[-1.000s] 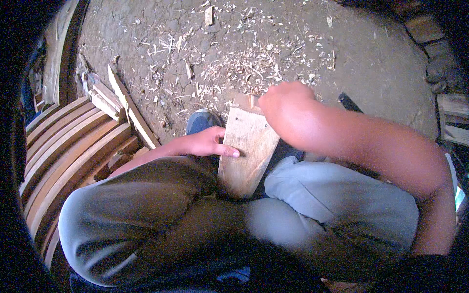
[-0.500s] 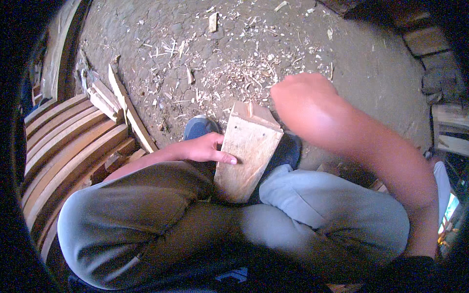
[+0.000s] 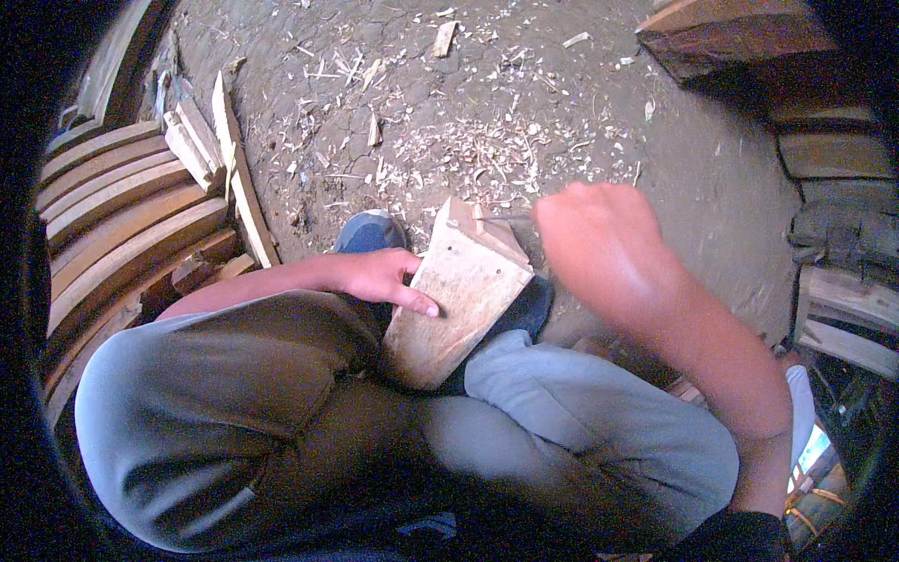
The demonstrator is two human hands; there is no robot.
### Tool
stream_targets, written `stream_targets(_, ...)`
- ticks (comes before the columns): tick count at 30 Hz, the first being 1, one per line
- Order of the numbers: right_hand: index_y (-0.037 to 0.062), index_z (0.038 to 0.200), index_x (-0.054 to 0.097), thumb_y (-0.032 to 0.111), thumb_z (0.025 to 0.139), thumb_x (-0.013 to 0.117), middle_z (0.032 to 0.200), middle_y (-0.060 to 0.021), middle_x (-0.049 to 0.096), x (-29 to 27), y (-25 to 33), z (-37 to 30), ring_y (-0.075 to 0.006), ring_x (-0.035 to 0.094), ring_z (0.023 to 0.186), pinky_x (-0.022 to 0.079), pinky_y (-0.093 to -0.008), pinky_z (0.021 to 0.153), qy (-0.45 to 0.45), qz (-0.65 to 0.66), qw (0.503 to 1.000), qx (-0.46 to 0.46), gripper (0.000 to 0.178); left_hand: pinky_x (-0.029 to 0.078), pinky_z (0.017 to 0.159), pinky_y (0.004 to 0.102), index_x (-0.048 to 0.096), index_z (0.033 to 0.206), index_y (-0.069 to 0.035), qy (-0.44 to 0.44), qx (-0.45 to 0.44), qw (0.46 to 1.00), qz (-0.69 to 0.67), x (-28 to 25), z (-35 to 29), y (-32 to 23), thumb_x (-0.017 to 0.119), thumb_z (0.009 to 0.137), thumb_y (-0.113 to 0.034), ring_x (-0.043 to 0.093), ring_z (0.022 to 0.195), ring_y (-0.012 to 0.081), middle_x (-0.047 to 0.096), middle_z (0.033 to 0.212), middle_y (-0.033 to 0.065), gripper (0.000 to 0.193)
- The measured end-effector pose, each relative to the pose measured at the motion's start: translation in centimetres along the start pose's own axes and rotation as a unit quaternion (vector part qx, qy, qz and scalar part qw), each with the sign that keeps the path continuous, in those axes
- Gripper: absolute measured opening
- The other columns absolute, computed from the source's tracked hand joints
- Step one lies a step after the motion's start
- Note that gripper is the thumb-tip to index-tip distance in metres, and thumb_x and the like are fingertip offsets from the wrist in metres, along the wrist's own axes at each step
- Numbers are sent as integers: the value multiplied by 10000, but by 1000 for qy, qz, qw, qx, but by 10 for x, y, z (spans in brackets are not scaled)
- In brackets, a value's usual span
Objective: The person sits cross-legged and uses a chisel to carve a small wooden block held between their legs. They repeatedly chip away at the wood, creating shavings that fall to the ground.
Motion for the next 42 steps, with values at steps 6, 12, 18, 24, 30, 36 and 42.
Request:
stream_targets(6, 99, 882, 802, 94, 879, 653, 880, -131, 784, 12, 22, 12, -276, 786, 857, 627, -398, 721, 37, -81, 996, 5, 149, 479, 1047, 388, 655, 1324, -22, -1, 12, 1000, -5, -1, 3, -3, 751, 929, -525, 636, 1216, 244, 704, 1278, 157, 647)
stream_targets(12, 112, 883, 808, 89, 875, 664, 881, -123, 787, -6, 31, 14, -260, 787, 870, 625, -377, 717, 51, -102, 993, 12, 146, 564, 864, 353, 653, 1320, -28, -16, -4, 1000, -24, 1, 1, 8, 752, 929, -525, 686, 1058, 206, 714, 1190, 134, 639)
stream_targets(18, 114, 899, 810, 78, 866, 673, 893, -122, 789, -10, 34, 16, -255, 787, 878, 625, -375, 719, 67, -98, 993, 20, 145, 546, 898, 362, 646, 1327, -23, -10, 0, 1000, -12, 2, 2, 8, 750, 933, -520, 679, 1073, 217, 718, 1197, 138, 643)
stream_targets(24, 126, 930, 812, 83, 876, 676, 917, -104, 795, -13, 39, 21, -243, 787, 895, 623, -363, 721, 43, -119, 992, 2, 152, 480, 1050, 398, 641, 1341, -9, -13, 0, 1000, 8, -1, 0, 3, 748, 948, -477, 642, 1201, 237, 713, 1278, 149, 620)
stream_targets(30, 132, 954, 813, 91, 879, 693, 964, -96, 798, -6, 44, 36, -228, 782, 942, 618, -348, 746, 98, -140, 985, 1, 147, 494, 1032, 396, 632, 1350, -10, 5, -9, 999, -37, 3, 1, 3, 748, 946, -485, 645, 1193, 231, 708, 1290, 140, 634)
stream_targets(36, 127, 949, 813, 83, 872, 691, 953, -100, 797, -14, 42, 34, -232, 784, 929, 616, -345, 754, 75, -138, 988, -13, 150, 518, 994, 388, 636, 1340, -8, 6, -18, 1000, -25, 2, 0, 1, 743, 945, -500, 660, 1162, 227, 716, 1263, 142, 640)
stream_targets(42, 133, 937, 813, 82, 871, 682, 928, -93, 796, -41, 51, 22, -229, 784, 908, 612, -341, 742, 21, -141, 990, -26, 156, 518, 994, 400, 643, 1328, -3, -5, 2, 1000, -25, 1, -1, -1, 738, 945, -511, 662, 1152, 245, 714, 1247, 163, 643)
Point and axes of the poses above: each hand's wrist, its own z-axis towards the middle knuckle, its own x-axis out of the palm, y = z × x, the point moved 7 cm from there along z, towards the middle knuckle
